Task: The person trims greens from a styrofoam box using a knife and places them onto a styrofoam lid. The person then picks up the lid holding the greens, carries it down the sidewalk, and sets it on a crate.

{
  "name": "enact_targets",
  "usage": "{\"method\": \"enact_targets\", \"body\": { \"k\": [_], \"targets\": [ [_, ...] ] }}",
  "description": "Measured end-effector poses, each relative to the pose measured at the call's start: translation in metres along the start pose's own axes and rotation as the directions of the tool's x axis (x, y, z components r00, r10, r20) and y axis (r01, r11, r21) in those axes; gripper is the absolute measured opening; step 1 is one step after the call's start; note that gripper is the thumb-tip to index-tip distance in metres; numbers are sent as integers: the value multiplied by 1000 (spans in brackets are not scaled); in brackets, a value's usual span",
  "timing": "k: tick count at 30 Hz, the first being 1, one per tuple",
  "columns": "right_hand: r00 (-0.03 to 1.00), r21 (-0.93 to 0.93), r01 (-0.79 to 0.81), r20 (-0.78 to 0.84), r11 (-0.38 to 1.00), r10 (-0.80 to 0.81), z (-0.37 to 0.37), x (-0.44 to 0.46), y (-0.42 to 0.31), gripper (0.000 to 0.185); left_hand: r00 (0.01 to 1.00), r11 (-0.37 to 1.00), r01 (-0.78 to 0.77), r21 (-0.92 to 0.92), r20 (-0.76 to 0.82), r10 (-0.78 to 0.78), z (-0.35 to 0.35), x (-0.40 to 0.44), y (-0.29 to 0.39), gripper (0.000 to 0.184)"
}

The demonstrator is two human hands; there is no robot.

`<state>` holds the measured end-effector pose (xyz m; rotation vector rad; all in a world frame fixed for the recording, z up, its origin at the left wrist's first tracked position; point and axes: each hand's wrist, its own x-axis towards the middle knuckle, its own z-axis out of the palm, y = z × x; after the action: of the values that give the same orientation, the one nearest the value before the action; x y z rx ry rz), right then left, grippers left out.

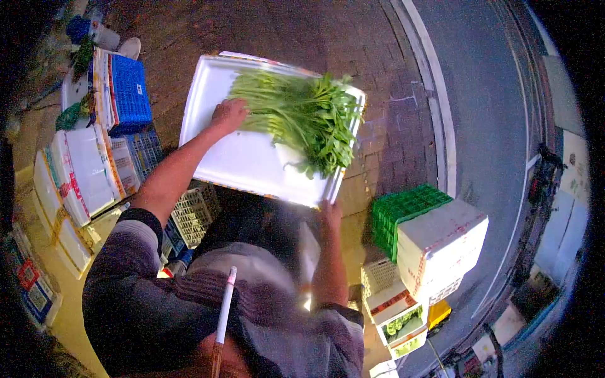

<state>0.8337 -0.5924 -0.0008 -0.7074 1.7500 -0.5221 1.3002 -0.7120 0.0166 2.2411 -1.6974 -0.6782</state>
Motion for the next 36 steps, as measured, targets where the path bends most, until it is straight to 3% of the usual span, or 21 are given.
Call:
{"method": "enact_targets", "body": {
  "k": [1,4,7,8,11,14,16,17,18,21,22,25,26,29,30,31,32,34,35,36],
  "targets": [
    [1000,9,-25,7,1000,25,-3,5,5,22,1000,999,7,-38,16,-6,-5,-2,2,36],
    [999,4,-32,30,999,32,-6,10,1,26,984,984,30,-177,-166,-60,-16,-22,12,38],
    [1000,-74,22,2,997,-22,1,15,1,34,933,913,223,-341,-198,-301,-15,-64,-4,36],
    [998,-106,49,-21,993,-52,3,20,5,37,924,892,259,-370,-176,-341,-18,-84,-10,36],
    [951,56,268,145,962,-273,-2,46,19,49,871,737,390,-552,-38,-490,-11,-147,-37,34],
    [973,-305,179,193,935,-123,-11,45,-11,48,827,736,425,-527,-104,-552,-7,-204,-66,28],
    [971,-469,235,151,851,-185,-8,39,-18,44,758,725,449,-522,-206,-618,1,-237,-102,25],
    [967,-550,255,129,795,-221,-12,37,-20,43,720,716,462,-524,-250,-648,12,-250,-117,25],
    [938,-325,344,156,881,-309,-11,29,-19,40,595,607,524,-597,-253,-763,26,-257,-129,33],
    [931,-284,329,259,900,-258,-31,49,3,54,213,84,461,-883,18,-977,19,-252,-123,50],
    [940,-228,284,260,931,-223,-14,3,-44,44,248,78,396,-915,24,-969,38,-255,-143,63],
    [897,-115,411,230,905,-378,-14,-8,-39,32,304,-175,339,-925,283,-910,-24,-241,-95,67],
    [924,-61,358,170,932,-344,-9,-8,-36,26,314,-171,330,-928,279,-908,-6,-237,-106,62],
    [941,-218,337,117,916,-319,4,-43,-58,23,452,-114,222,-968,206,-868,-15,-229,-115,47],
    [950,-297,308,49,904,-308,3,-38,-50,23,453,-107,221,-969,199,-869,-21,-225,-114,42],
    [951,-242,303,9,922,-310,3,-27,-38,23,442,-96,219,-971,187,-877,-26,-219,-115,36],
    [931,-137,364,93,921,-354,-3,-23,-30,26,472,-78,214,-974,173,-864,-12,-216,-130,35],
    [924,-173,380,109,909,-366,9,-43,-45,36,510,6,204,-979,101,-854,17,-206,-158,36],
    [910,-235,414,99,880,-402,-20,3,-10,38,525,73,197,-978,42,-850,21,-203,-163,38],
    [940,-284,338,50,897,-338,-5,-21,-30,38,503,52,197,-979,55,-863,20,-202,-164,37]
  ]
}}
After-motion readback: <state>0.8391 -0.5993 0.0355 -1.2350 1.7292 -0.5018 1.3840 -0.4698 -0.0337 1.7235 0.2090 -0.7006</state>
